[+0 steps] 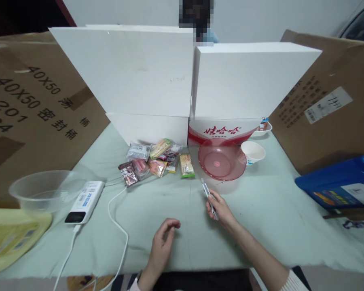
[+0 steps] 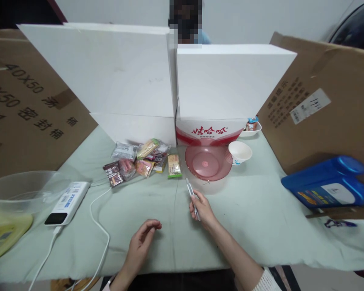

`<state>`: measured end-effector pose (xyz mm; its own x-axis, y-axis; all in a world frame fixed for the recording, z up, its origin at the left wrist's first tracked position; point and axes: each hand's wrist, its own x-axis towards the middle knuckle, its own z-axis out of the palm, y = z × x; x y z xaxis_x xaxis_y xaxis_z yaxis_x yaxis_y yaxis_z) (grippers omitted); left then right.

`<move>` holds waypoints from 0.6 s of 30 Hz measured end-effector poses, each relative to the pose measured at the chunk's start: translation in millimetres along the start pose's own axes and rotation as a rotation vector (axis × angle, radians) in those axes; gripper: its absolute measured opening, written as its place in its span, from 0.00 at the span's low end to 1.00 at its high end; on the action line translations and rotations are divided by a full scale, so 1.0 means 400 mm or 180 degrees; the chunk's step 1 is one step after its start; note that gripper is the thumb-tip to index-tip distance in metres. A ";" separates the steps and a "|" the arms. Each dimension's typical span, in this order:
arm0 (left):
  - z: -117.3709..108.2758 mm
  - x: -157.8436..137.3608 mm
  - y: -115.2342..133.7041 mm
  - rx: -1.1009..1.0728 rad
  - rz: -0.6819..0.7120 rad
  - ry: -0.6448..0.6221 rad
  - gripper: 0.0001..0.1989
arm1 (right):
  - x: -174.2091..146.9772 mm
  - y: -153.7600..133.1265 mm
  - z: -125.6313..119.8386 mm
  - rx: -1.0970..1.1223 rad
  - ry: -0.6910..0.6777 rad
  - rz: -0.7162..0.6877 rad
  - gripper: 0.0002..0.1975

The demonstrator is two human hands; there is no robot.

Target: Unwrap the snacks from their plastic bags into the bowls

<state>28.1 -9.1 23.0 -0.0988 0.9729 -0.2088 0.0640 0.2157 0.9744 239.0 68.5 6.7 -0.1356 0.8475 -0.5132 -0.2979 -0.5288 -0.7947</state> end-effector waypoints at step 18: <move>0.021 -0.010 0.017 0.0352 0.0270 -0.0409 0.12 | 0.002 0.004 -0.013 0.0254 -0.0042 -0.0041 0.41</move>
<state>37.3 -10.8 29.9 0.0389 0.9891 -0.1421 0.1762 0.1332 0.9753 243.1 67.9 3.4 -0.1437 0.8550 -0.4984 -0.3741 -0.5132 -0.7725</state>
